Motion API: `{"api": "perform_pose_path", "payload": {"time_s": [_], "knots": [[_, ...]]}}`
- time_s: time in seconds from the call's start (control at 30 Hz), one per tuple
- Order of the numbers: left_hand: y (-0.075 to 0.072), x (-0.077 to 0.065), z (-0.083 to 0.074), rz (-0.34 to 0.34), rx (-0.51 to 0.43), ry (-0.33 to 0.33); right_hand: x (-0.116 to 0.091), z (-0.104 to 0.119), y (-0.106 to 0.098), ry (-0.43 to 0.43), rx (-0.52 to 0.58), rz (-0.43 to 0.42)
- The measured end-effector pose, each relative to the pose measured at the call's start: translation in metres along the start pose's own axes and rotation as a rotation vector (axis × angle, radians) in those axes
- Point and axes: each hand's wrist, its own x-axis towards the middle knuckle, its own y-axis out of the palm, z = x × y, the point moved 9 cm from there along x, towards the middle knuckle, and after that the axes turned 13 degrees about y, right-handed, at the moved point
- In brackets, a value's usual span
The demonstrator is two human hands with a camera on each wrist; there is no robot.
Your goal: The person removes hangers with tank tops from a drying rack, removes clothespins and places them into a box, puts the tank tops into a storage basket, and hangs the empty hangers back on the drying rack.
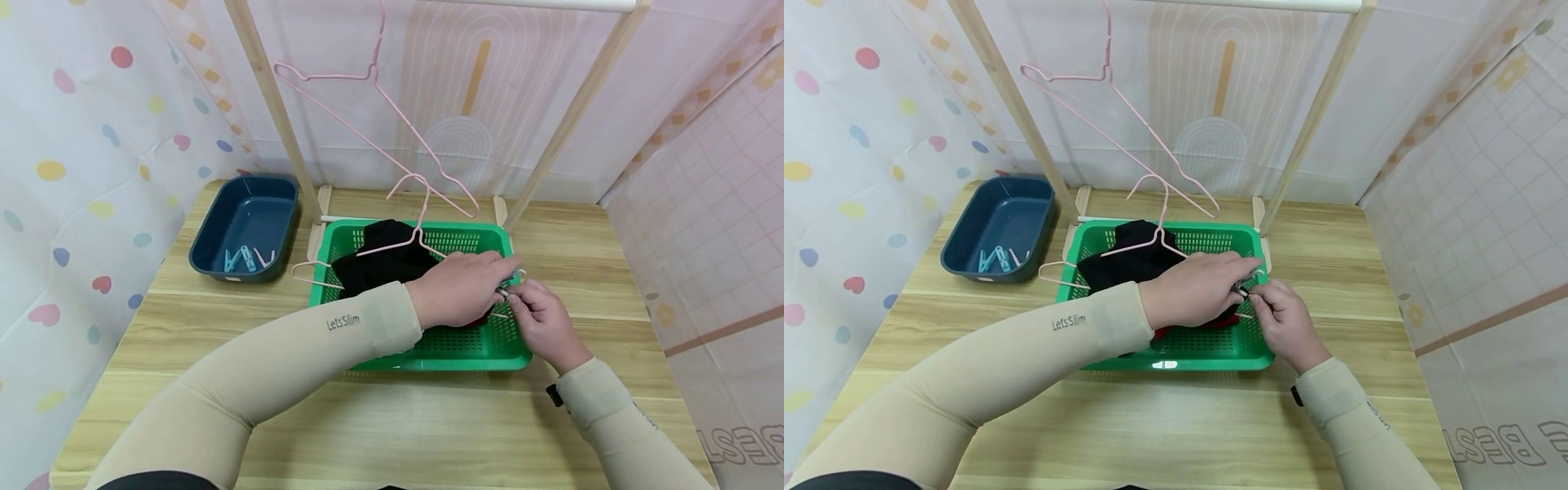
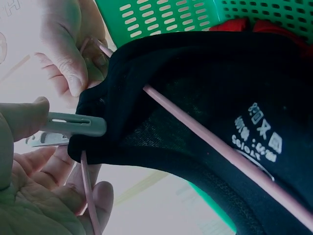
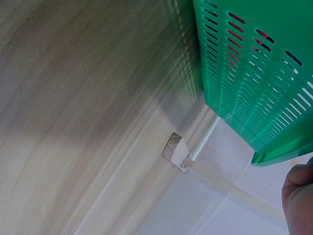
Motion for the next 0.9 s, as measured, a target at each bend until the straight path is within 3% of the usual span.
{"api": "perform_pose_path", "payload": {"time_s": [0.9], "knots": [[-0.0044, 0.0004, -0.0101, -0.044, 0.002, 0.091, -0.0051, 0.0017, -0.0013, 0.011, 0.024, -0.032]]}}
